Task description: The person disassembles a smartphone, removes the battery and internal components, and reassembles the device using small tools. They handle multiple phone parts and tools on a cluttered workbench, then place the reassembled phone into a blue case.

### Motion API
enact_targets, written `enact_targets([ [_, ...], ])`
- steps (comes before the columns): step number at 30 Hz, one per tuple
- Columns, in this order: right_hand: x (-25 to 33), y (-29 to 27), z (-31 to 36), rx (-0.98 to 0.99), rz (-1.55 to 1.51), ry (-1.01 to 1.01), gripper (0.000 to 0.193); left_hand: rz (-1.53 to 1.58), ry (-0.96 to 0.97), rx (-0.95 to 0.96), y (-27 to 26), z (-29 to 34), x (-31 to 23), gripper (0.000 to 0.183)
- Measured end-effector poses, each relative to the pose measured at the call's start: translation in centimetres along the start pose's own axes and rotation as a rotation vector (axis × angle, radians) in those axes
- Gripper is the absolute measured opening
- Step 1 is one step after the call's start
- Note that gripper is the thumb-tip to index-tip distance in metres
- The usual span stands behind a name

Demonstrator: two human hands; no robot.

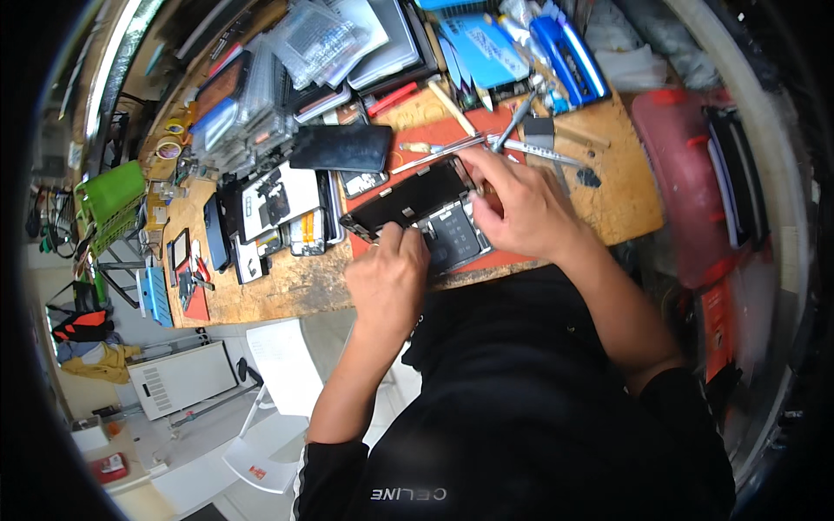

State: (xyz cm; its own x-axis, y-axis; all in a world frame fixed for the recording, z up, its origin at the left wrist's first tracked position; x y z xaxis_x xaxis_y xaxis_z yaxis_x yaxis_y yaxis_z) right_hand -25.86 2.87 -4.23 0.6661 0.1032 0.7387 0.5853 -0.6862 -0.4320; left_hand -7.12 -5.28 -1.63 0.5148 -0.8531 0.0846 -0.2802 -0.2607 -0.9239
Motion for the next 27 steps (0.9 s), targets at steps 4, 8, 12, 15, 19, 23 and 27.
enact_targets([
  [4,1.4,-0.4,-2.5,0.077,-0.016,0.069,0.05,0.074,-0.058,-0.089,-0.2,0.4,0.1,0.008],
  [8,1.1,0.4,-3.8,0.159,0.103,-0.151,0.03,0.159,-0.125,-0.066,-1.2,3.5,-2.8,0.025],
  [12,3.1,-3.5,-5.0,-0.21,0.002,-0.175,0.018,0.207,-0.162,-0.065,-0.5,4.5,-3.4,0.034],
  [15,3.3,-7.9,-3.9,-0.507,-0.248,0.09,0.015,0.285,-0.106,0.028,-0.6,3.1,-2.5,0.044],
  [19,2.6,-9.4,0.1,-0.213,-0.404,0.368,0.017,0.47,0.12,-0.146,1.1,1.6,1.4,0.069],
  [23,2.7,-9.6,4.0,-0.249,-0.437,0.53,0.014,0.386,0.222,-0.009,1.2,0.9,1.4,0.072],
  [27,1.7,-9.9,5.4,-0.186,-0.436,0.624,0.017,0.444,0.133,-0.159,0.1,0.5,4.7,0.072],
])
Point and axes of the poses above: each hand's wrist, its own z-axis away from the middle knuckle, its own y-axis out of the palm, x = y × z, the point moved 5 cm from there along -z, towards the middle knuckle, and after that the axes turned 9 degrees about -x, right-handed, at the moved point
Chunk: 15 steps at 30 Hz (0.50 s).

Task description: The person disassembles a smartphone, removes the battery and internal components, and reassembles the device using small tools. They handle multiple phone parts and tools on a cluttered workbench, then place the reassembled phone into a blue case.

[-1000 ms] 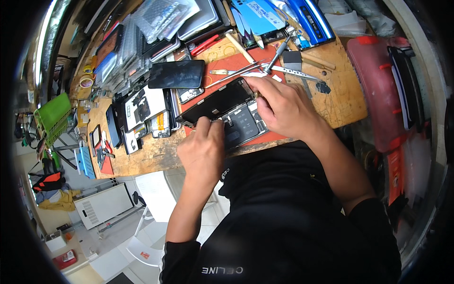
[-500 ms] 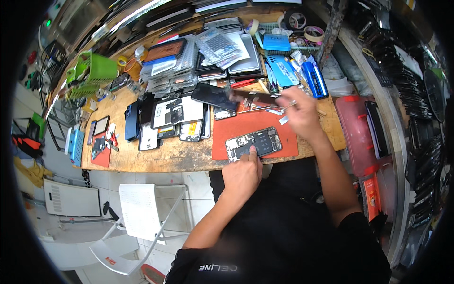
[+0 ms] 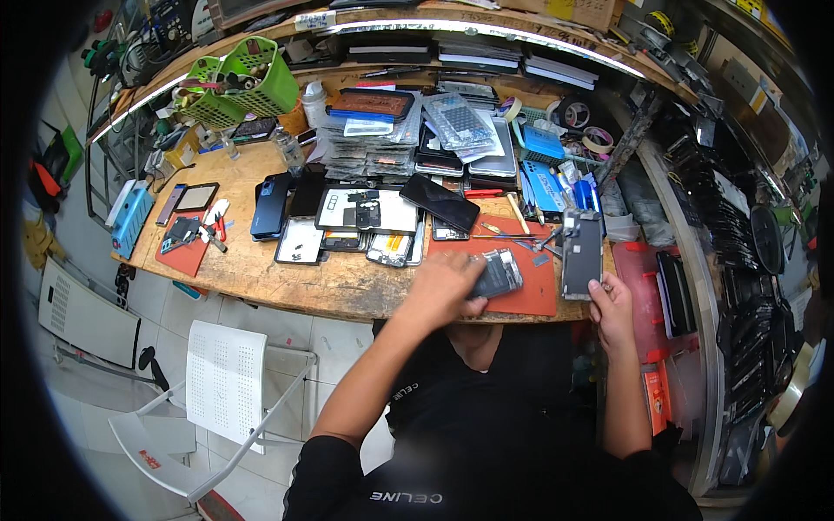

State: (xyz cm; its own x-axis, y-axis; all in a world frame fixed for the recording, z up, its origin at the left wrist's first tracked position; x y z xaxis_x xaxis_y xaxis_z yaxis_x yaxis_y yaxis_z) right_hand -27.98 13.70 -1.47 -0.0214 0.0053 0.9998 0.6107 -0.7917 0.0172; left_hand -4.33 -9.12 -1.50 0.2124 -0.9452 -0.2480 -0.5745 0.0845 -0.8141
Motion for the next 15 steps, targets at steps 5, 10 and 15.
enact_targets([
  [5,-2.5,2.0,-0.7,0.314,0.243,0.144,0.025,-0.118,-0.155,-0.076,-3.5,-5.1,7.9,0.062],
  [10,-1.3,5.9,-2.5,0.498,0.869,0.11,0.028,-0.184,-0.093,-0.029,-1.8,-7.3,11.3,0.056],
  [15,4.6,5.7,-4.4,0.157,1.033,-0.276,0.019,-0.19,-0.141,-0.128,-2.6,-6.5,9.5,0.055],
])
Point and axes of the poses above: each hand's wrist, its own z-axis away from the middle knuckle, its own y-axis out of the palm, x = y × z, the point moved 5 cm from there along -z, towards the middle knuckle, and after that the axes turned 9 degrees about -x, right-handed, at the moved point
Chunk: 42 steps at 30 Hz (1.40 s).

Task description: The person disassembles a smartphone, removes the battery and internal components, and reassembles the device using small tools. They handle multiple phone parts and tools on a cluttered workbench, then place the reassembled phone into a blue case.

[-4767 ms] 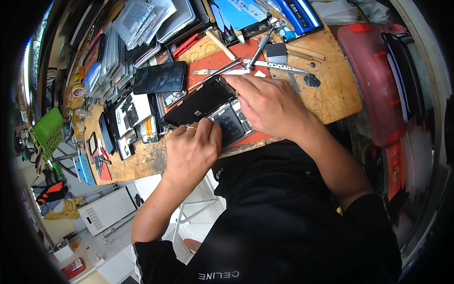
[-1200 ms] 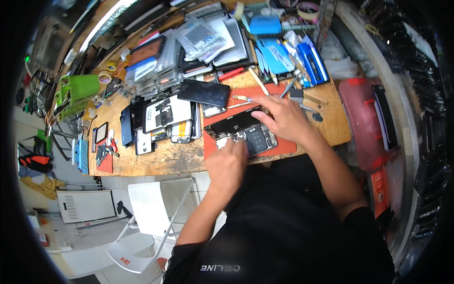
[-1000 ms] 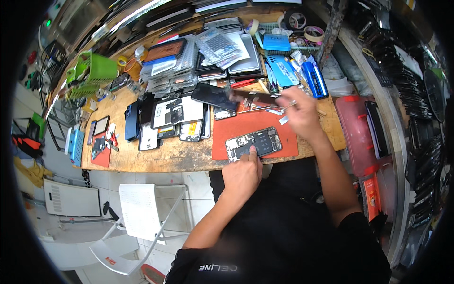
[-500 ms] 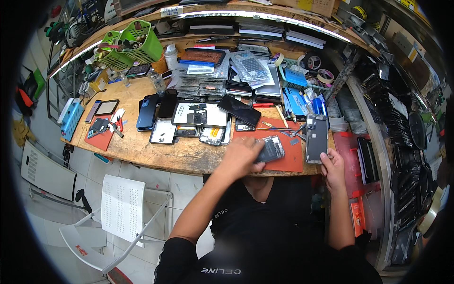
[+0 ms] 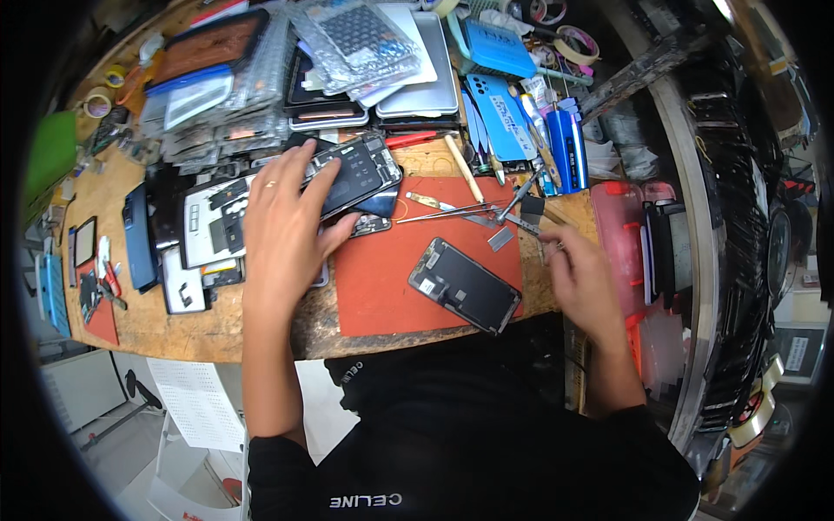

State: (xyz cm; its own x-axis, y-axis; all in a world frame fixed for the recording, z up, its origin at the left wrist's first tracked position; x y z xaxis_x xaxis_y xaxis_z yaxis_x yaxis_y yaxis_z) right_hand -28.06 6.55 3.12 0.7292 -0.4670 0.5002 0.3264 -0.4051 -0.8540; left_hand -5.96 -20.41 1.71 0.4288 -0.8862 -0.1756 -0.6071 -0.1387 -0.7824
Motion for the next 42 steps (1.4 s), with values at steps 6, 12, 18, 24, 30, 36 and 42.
enact_targets([
  [6,4.1,-0.3,-3.2,-0.237,-0.349,-0.22,0.012,0.517,-0.408,0.02,0.0,4.9,-6.0,0.022],
  [12,4.8,5.2,-4.5,-0.061,-0.233,-0.478,0.026,0.446,-0.424,0.127,0.3,9.0,-8.2,0.025],
  [18,5.4,4.3,-4.9,-0.129,-0.283,-0.495,0.026,0.214,-0.309,0.17,0.7,8.7,-10.2,0.016],
  [24,4.2,4.8,-5.0,-0.085,-0.379,-0.427,0.02,0.14,-0.291,0.159,1.6,8.7,-10.2,0.017],
  [30,4.9,5.5,-6.0,-0.037,-0.308,-0.519,0.017,0.339,-0.614,-0.014,-1.1,8.3,-6.2,0.012],
  [36,6.5,5.9,-5.4,0.014,-0.491,-0.553,0.019,0.242,-0.607,-0.033,-2.1,9.8,-5.2,0.018],
  [42,7.1,7.1,-5.5,0.049,-0.53,-0.565,0.019,0.198,-0.633,-0.077,-2.1,10.9,-4.9,0.02],
])
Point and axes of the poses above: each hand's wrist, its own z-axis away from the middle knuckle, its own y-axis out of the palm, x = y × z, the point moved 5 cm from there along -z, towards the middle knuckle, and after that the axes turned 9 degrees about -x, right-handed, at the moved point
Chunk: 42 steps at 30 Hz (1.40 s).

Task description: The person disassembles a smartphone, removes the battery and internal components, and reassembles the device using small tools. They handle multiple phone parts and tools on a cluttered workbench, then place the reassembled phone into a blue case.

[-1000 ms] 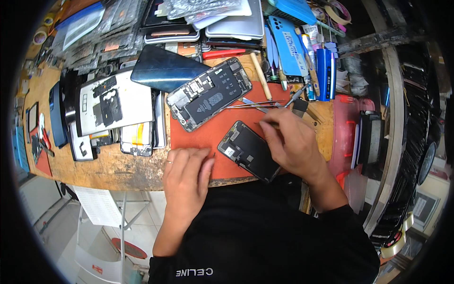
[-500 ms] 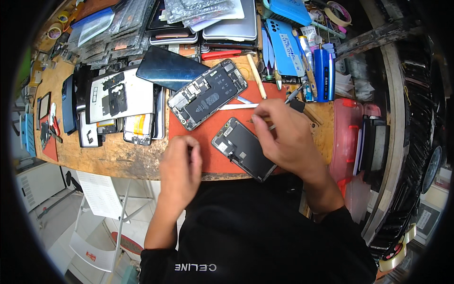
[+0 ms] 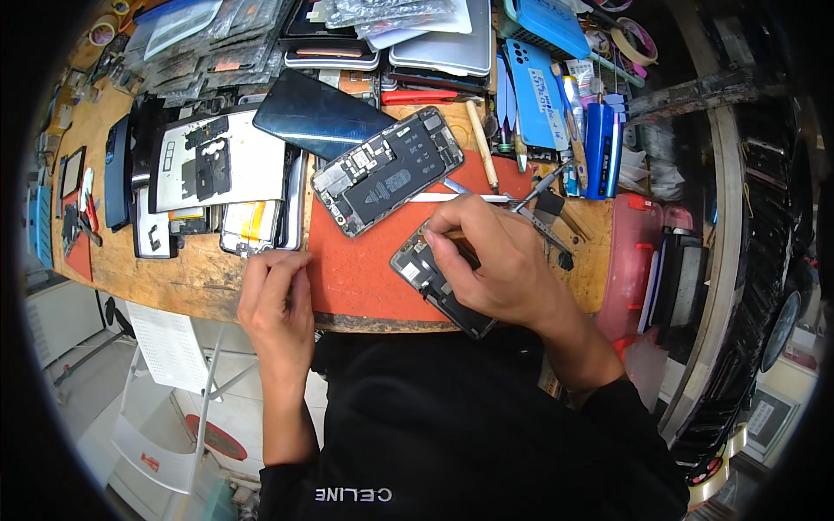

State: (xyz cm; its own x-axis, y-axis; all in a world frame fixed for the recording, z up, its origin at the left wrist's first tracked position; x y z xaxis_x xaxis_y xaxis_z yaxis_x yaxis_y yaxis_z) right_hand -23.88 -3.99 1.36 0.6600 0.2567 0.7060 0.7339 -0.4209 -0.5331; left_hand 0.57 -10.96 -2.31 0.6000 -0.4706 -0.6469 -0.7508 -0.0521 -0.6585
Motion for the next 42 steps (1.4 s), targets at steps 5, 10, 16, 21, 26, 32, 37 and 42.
enact_targets([
  [5,0.0,0.5,-0.3,0.059,0.012,0.011,0.021,-0.016,-0.038,-0.042,0.1,0.2,0.4,0.02],
  [10,0.2,0.7,-0.3,0.044,0.033,-0.022,0.021,-0.075,0.015,-0.124,0.2,0.1,0.5,0.022],
  [16,0.6,1.0,-0.3,0.067,0.048,-0.042,0.021,-0.088,0.111,-0.103,0.0,-0.4,-0.1,0.024],
  [21,0.5,1.0,-0.3,0.068,0.06,-0.031,0.02,-0.08,0.126,-0.094,0.6,-0.7,-0.3,0.025],
  [26,1.3,1.3,-0.4,0.099,0.239,-0.174,0.019,-0.148,0.167,-0.106,1.3,-0.7,-0.7,0.025],
  [32,1.8,1.2,-0.5,0.099,0.301,-0.237,0.014,-0.162,0.227,-0.078,1.6,-1.2,-1.0,0.021],
  [37,1.5,0.6,-0.6,0.026,0.249,-0.173,0.016,0.064,0.19,-0.011,2.6,0.0,-3.4,0.017],
  [42,1.1,0.6,-0.8,0.096,0.254,-0.173,0.02,0.179,0.144,0.126,5.8,0.8,-5.6,0.031],
])
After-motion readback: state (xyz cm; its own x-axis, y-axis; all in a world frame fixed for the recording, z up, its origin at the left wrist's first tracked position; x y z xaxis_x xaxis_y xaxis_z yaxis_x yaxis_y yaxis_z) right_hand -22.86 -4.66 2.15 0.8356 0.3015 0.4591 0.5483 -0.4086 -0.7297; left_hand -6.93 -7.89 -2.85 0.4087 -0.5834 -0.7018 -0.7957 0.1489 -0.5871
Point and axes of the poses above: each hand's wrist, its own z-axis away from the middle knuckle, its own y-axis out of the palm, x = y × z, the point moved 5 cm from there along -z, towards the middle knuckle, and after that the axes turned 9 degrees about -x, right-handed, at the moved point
